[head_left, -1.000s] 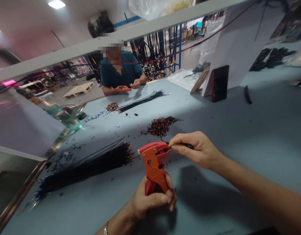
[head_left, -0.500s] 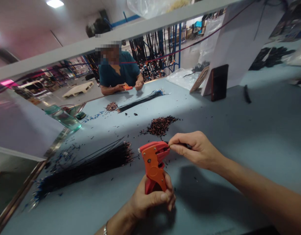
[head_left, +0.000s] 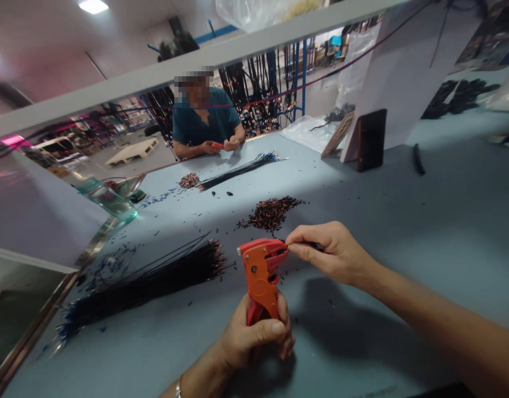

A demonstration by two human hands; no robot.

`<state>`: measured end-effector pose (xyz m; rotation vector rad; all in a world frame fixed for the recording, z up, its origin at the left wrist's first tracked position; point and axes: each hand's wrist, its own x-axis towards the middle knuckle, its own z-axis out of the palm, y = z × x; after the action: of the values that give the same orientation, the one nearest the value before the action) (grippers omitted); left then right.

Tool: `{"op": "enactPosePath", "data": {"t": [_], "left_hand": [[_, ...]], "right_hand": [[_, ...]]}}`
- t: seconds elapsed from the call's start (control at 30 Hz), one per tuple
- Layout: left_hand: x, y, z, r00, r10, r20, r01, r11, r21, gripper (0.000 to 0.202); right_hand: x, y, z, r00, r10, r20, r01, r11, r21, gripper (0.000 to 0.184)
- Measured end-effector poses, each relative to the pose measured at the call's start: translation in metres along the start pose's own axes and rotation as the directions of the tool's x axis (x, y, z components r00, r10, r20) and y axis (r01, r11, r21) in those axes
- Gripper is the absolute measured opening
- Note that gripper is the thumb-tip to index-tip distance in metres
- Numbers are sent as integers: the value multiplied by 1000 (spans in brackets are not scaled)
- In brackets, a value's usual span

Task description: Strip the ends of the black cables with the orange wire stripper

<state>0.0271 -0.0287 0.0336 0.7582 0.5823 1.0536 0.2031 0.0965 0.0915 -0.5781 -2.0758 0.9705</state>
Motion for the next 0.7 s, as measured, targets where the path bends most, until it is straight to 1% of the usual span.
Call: {"op": "enactPosePath", "data": {"t": [0.13,0.4,0.7], "left_hand": [[1,0,1,1000,-15,-4,15,1000,4,27],[0,-2,2,999,-5,-43,6,1000,24,31],[-1,-3,2,999,12,-48,-10,999,41,34]], "right_hand": [[-1,1,1,1000,-13,-15,12,1000,-14,17],[-3,0,6,998,-27,-64,25,999,-35,19],[-4,0,10,988,-107,-116,101,993,-57,22]]}}
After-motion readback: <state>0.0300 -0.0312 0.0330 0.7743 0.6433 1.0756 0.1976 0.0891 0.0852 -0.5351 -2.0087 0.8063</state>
